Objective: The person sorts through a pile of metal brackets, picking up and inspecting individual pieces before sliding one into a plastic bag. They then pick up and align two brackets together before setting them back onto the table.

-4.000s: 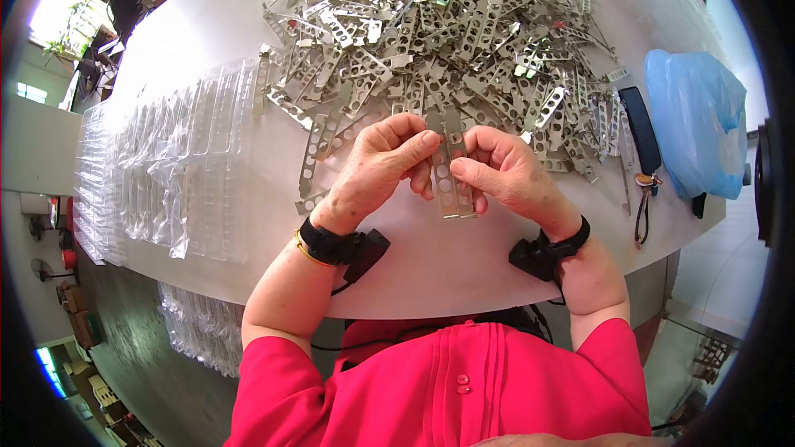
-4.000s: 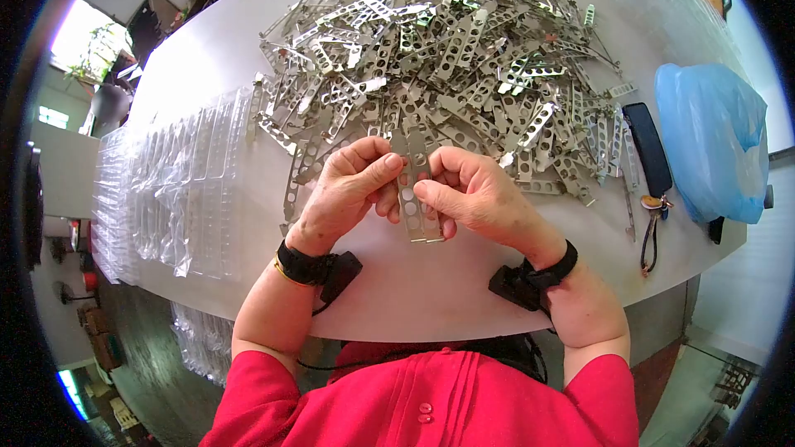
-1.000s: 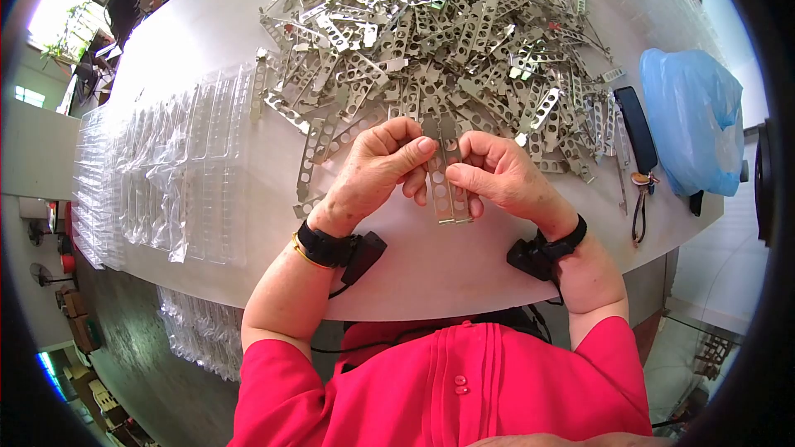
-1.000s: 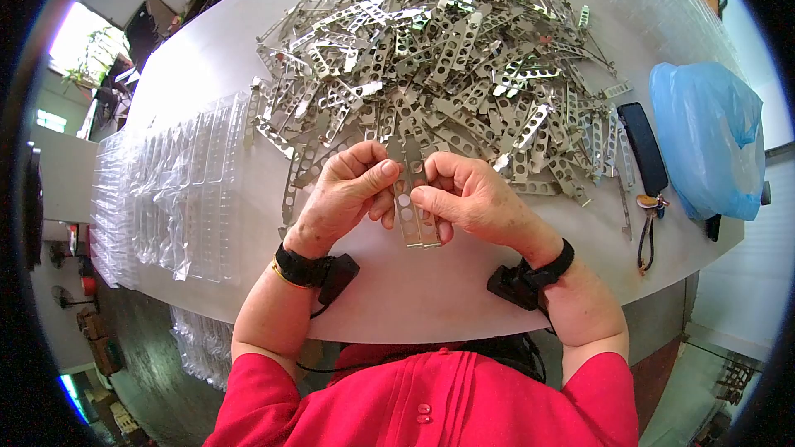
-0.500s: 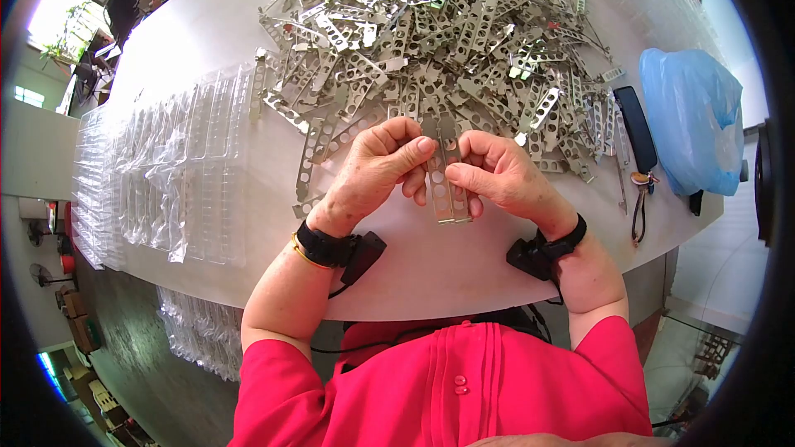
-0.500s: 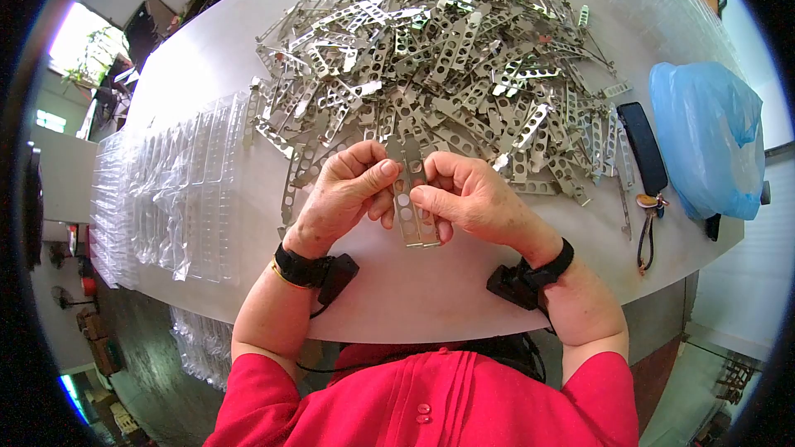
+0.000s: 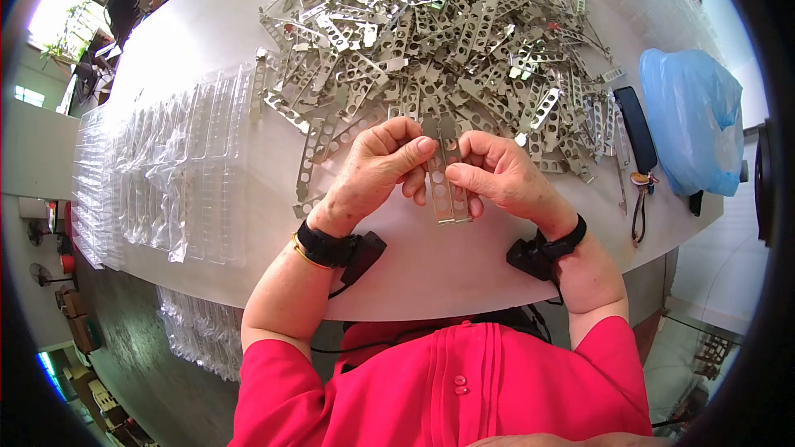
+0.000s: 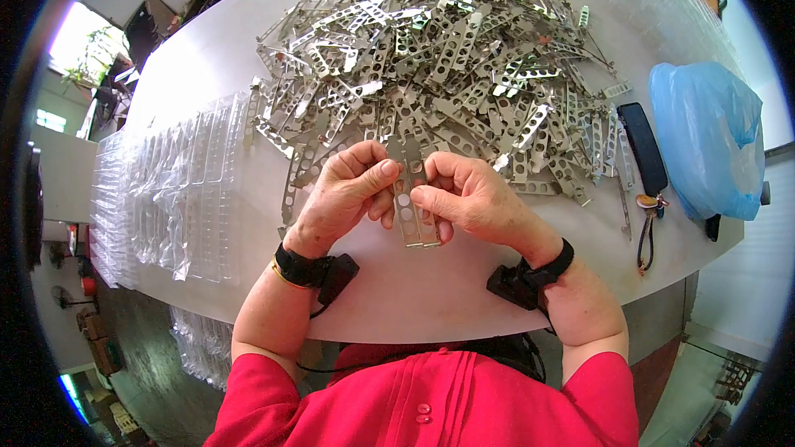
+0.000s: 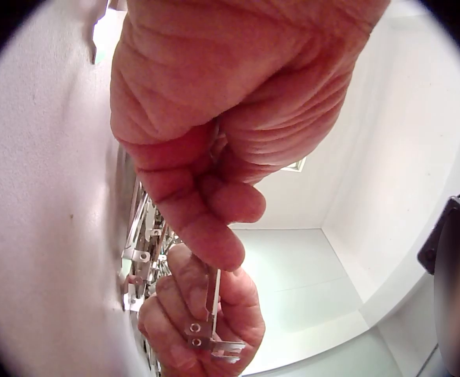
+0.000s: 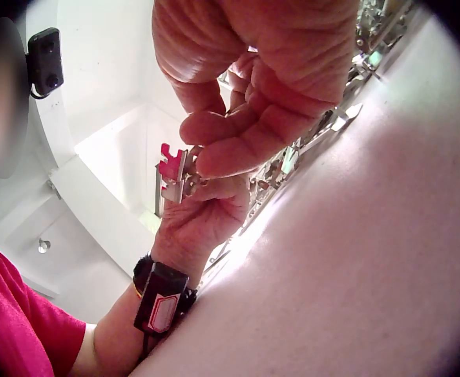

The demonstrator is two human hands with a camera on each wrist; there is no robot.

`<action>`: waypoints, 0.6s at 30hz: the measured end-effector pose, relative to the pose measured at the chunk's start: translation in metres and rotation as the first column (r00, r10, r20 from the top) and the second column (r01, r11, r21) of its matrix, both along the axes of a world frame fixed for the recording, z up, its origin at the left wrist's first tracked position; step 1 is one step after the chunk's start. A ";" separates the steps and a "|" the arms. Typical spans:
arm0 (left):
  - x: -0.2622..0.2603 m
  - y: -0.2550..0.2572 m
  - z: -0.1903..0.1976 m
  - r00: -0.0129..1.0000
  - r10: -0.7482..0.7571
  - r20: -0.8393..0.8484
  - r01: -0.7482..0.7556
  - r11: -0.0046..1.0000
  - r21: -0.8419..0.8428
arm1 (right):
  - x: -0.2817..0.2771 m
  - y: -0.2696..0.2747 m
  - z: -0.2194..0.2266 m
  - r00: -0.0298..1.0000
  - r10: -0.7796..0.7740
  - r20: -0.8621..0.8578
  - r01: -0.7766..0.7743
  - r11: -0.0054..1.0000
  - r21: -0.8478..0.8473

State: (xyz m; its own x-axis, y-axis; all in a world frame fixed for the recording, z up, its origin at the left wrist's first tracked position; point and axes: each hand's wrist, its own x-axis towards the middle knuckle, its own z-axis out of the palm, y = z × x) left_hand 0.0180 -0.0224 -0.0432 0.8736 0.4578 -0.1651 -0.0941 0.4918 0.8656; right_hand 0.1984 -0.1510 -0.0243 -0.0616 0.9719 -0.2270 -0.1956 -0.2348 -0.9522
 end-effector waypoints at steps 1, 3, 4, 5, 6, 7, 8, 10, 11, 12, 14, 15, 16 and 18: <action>0.000 0.000 0.001 1.000 0.001 -0.008 -0.001 1.000 -0.005 | 0.000 0.000 0.001 1.000 0.004 -0.002 -0.004 1.000 -0.001; -0.001 0.000 0.002 1.000 0.002 -0.017 -0.002 1.000 -0.010 | 0.001 0.000 0.000 1.000 -0.002 0.008 0.002 1.000 0.000; -0.001 0.000 0.002 1.000 0.003 -0.017 -0.003 1.000 -0.015 | 0.002 0.000 0.000 1.000 -0.007 0.018 0.007 1.000 0.001; -0.001 0.001 0.002 1.000 0.004 -0.018 -0.004 1.000 -0.020 | 0.002 0.000 -0.001 1.000 -0.007 0.018 0.007 1.000 0.001; -0.001 0.001 0.003 1.000 0.004 -0.018 -0.004 1.000 -0.020 | 0.002 0.001 -0.003 0.999 -0.019 0.030 0.019 1.000 -0.004; -0.002 0.001 0.004 1.000 0.006 -0.016 -0.006 0.999 -0.033 | 0.002 0.001 -0.004 0.999 -0.031 0.043 0.031 0.999 -0.010; -0.002 0.001 0.005 1.000 0.008 -0.014 -0.009 0.999 -0.045 | 0.002 0.001 -0.003 0.999 -0.031 0.043 0.031 0.999 -0.010; -0.002 0.001 0.004 1.000 0.005 -0.019 -0.006 0.999 -0.039 | 0.001 0.001 -0.002 0.998 -0.027 0.048 0.028 0.999 -0.020; -0.002 0.001 0.004 1.000 0.002 -0.024 -0.003 0.999 -0.033 | 0.001 0.002 -0.002 0.998 -0.027 0.048 0.028 0.999 -0.020; -0.002 0.001 0.004 1.000 0.002 -0.023 -0.003 0.999 -0.033 | 0.001 0.002 -0.002 0.999 -0.021 0.031 0.022 1.000 -0.018; -0.003 0.000 0.005 1.000 -0.018 0.008 0.018 0.999 -0.040 | 0.001 0.001 -0.002 1.000 -0.015 0.014 0.015 1.000 -0.016; -0.002 0.000 0.005 1.000 -0.018 0.008 0.018 0.999 -0.040 | 0.000 0.001 -0.003 0.999 -0.019 0.028 0.019 1.000 -0.010; -0.001 -0.002 0.006 1.000 0.000 -0.009 0.000 1.000 -0.023 | 0.000 0.001 -0.003 0.999 -0.022 0.042 0.023 1.000 -0.004; -0.002 -0.002 0.005 1.000 0.016 -0.026 -0.017 1.000 -0.006 | 0.000 0.001 -0.004 0.999 -0.024 0.049 0.024 1.000 -0.003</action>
